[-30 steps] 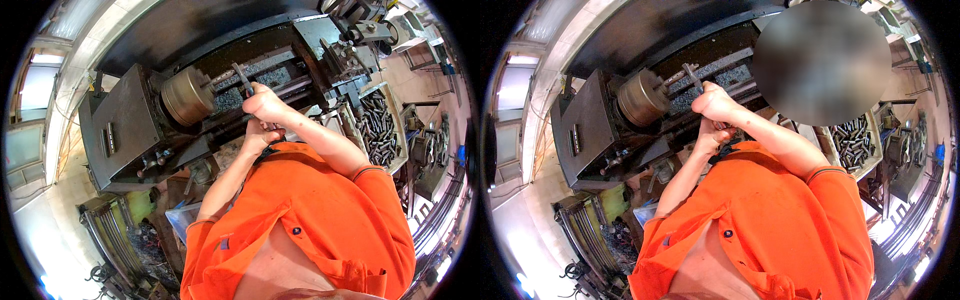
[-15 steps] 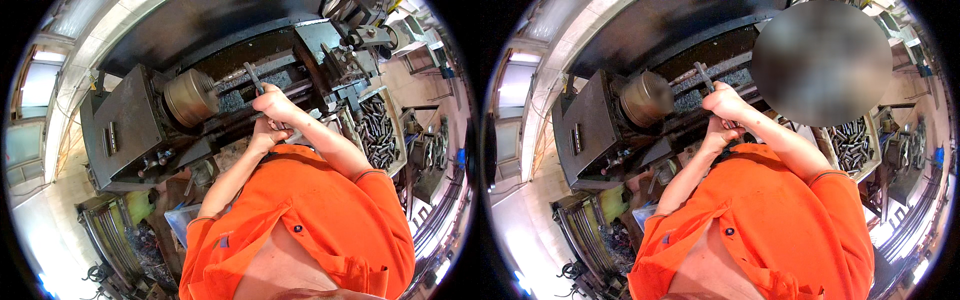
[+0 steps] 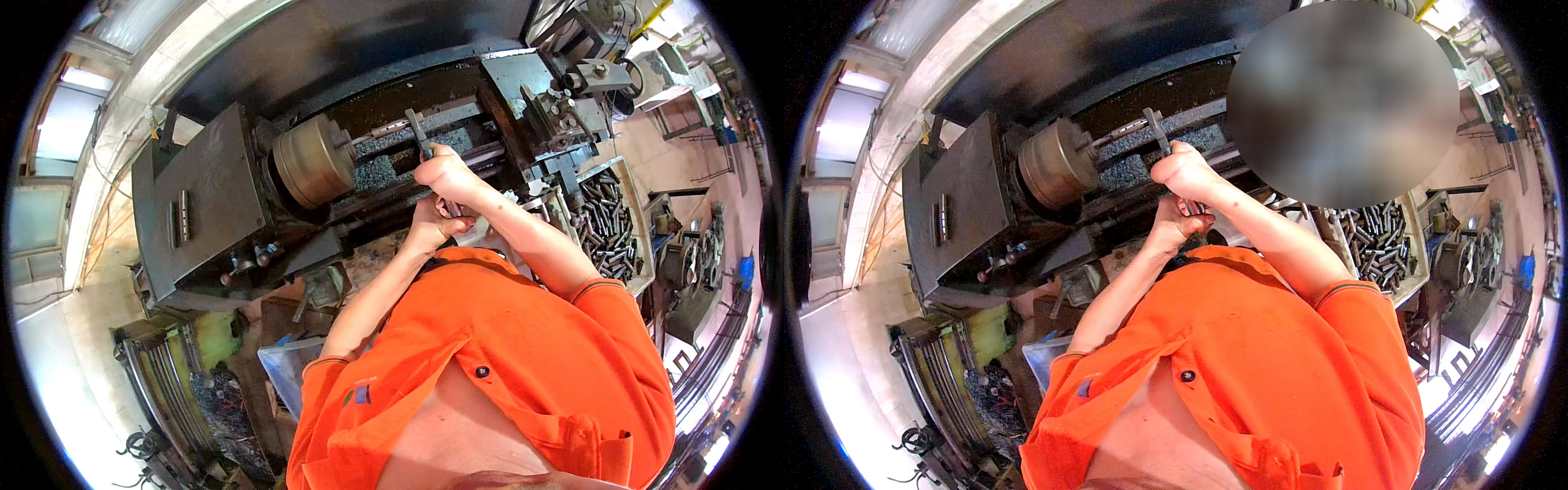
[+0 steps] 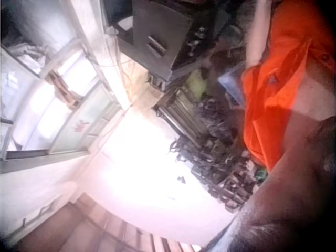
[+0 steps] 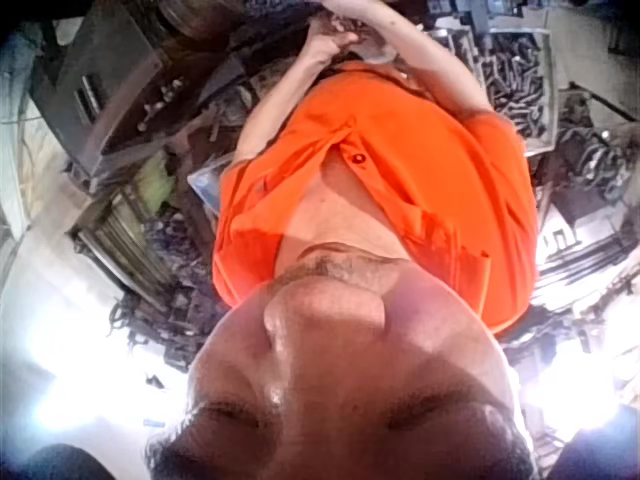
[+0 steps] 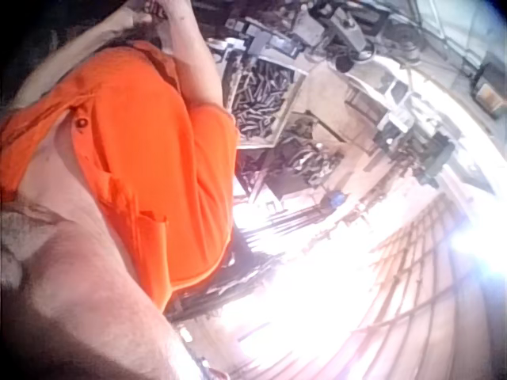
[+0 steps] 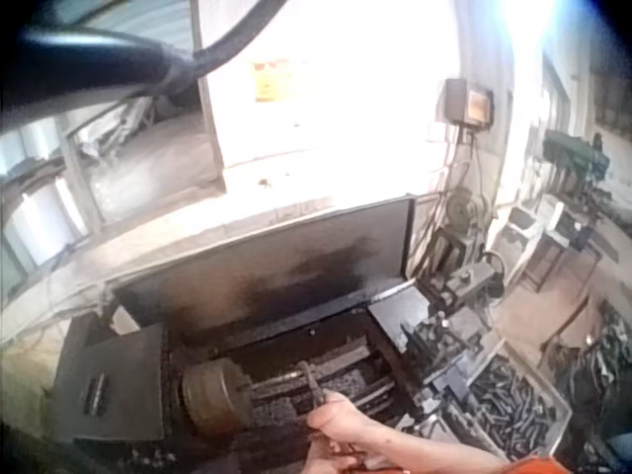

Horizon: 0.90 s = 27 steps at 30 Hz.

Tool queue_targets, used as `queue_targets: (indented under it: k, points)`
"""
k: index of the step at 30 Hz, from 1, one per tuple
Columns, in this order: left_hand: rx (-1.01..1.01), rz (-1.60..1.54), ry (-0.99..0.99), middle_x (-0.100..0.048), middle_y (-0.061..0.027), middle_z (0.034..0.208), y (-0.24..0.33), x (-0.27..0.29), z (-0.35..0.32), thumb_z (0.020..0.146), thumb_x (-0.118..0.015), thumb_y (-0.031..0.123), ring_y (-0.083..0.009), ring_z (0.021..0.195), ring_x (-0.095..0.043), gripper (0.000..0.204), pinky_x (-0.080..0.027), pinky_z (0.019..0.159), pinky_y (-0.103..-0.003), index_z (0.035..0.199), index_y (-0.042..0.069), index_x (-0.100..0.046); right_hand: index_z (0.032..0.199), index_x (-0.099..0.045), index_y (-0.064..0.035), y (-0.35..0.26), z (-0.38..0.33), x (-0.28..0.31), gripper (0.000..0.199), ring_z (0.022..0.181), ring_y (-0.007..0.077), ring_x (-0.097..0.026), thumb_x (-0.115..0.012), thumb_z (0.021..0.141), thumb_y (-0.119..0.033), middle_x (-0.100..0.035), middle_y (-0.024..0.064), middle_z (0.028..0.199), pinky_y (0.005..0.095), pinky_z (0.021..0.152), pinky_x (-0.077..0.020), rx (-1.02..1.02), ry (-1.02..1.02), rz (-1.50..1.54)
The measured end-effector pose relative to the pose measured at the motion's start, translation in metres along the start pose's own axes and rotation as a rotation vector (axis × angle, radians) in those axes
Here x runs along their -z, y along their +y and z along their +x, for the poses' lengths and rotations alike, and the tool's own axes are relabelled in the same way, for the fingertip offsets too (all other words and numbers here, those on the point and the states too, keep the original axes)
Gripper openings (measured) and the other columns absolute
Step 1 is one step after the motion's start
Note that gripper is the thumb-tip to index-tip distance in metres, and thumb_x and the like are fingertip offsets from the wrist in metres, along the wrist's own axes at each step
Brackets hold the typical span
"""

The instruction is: The person repeatedly picks up metal rods from a blue bin, measures them with a caliper, and places them into a machine. The person then removes the rods from the machine and returns them to the bin.

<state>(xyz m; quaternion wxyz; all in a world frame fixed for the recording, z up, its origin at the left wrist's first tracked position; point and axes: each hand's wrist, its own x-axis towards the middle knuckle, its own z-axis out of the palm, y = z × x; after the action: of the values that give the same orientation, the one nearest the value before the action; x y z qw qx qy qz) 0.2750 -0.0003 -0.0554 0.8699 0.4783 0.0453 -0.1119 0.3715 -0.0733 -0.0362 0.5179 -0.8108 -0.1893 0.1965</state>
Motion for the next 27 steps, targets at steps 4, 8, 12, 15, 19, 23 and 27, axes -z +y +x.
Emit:
queue_targets:
  k: [4, 8, 12, 15, 19, 23, 27]
  points:
    - [-0.047, -0.005, 0.044, -0.054, -0.0002, 0.071, 0.012, -0.001, -0.01, 0.059, -0.079, 0.013, -0.009, 0.062, -0.054, 0.036, -0.047, 0.056, -0.023, 0.083, 0.0, -0.055, 0.071, -0.052, 0.0007, -0.01, 0.003, -0.015, 0.016, 0.066, 0.0218, -0.053, -0.057, 0.061, -0.011, -0.053, 0.0116, 0.064, 0.0333, 0.06, -0.0434, -0.079, -0.012, 0.097]
    - [-0.049, 0.02, 0.047, -0.054, -0.0001, 0.074, 0.007, 0.008, -0.011, 0.059, -0.078, 0.012, -0.0088, 0.066, -0.054, 0.035, -0.047, 0.058, -0.023, 0.083, 0.002, -0.055, 0.067, -0.051, 0.0048, -0.019, 0.003, -0.018, 0.024, 0.071, 0.0279, -0.059, -0.06, 0.061, -0.017, -0.056, 0.0196, 0.068, 0.0342, 0.064, -0.0464, -0.151, 0.041, 0.114]
    - [-0.021, -0.032, 0.024, -0.051, 0.0003, 0.07, 0.007, -0.004, -0.006, 0.059, -0.078, 0.009, -0.0094, 0.066, -0.054, 0.032, -0.047, 0.058, -0.024, 0.075, 0.004, -0.05, 0.056, -0.054, -0.0045, 0.002, 0.0, -0.006, 0.01, 0.064, 0.0329, -0.054, -0.054, 0.061, -0.013, -0.051, 0.0156, 0.06, 0.0384, 0.06, -0.0431, 0.128, 0.067, -0.078]
    - [-0.009, -0.023, 0.004, -0.052, -0.0009, 0.076, 0.005, 0.004, -0.009, 0.059, -0.079, 0.009, -0.0103, 0.072, -0.055, 0.037, -0.048, 0.062, -0.025, 0.083, 0.0, -0.052, 0.053, -0.054, -0.008, 0.002, 0.002, -0.011, 0.007, 0.062, 0.034, -0.052, -0.054, 0.058, -0.013, -0.052, 0.015, 0.061, 0.0398, 0.057, -0.0415, 0.165, 0.013, -0.061]
    - [0.031, -0.053, 0.017, -0.053, -0.0017, 0.08, 0.016, 0.012, -0.017, 0.058, -0.08, 0.011, -0.0112, 0.076, -0.056, 0.042, -0.051, 0.063, -0.026, 0.088, -0.001, -0.053, 0.055, -0.054, -0.0079, 0.002, 0.006, -0.026, 0.004, 0.061, 0.0333, -0.052, -0.054, 0.058, -0.009, -0.051, 0.0137, 0.058, 0.0379, 0.059, -0.0429, 0.183, 0.025, -0.052]
    - [0.006, 0.009, 0.062, -0.052, 0.0005, 0.07, 0.007, 0.008, -0.009, 0.057, -0.08, 0.012, -0.0094, 0.067, -0.056, 0.037, -0.048, 0.06, -0.023, 0.081, 0.0, -0.055, 0.066, -0.054, 0.0023, -0.018, 0.002, -0.011, 0.019, 0.067, 0.0239, -0.058, -0.057, 0.067, -0.017, -0.054, 0.0152, 0.063, 0.0333, 0.06, -0.0459, -0.313, 0.007, 0.233]
    - [0.028, 0.015, 0.058, -0.053, 0.0003, 0.07, 0.018, 0.0, -0.012, 0.056, -0.076, 0.004, -0.009, 0.068, -0.055, 0.033, -0.047, 0.06, -0.023, 0.081, 0.001, -0.055, 0.067, -0.053, 0.0039, -0.013, 0.001, -0.013, 0.021, 0.064, 0.0217, -0.057, -0.058, 0.064, -0.017, -0.055, 0.0166, 0.064, 0.0329, 0.059, -0.0461, -0.149, 0.057, 0.124]
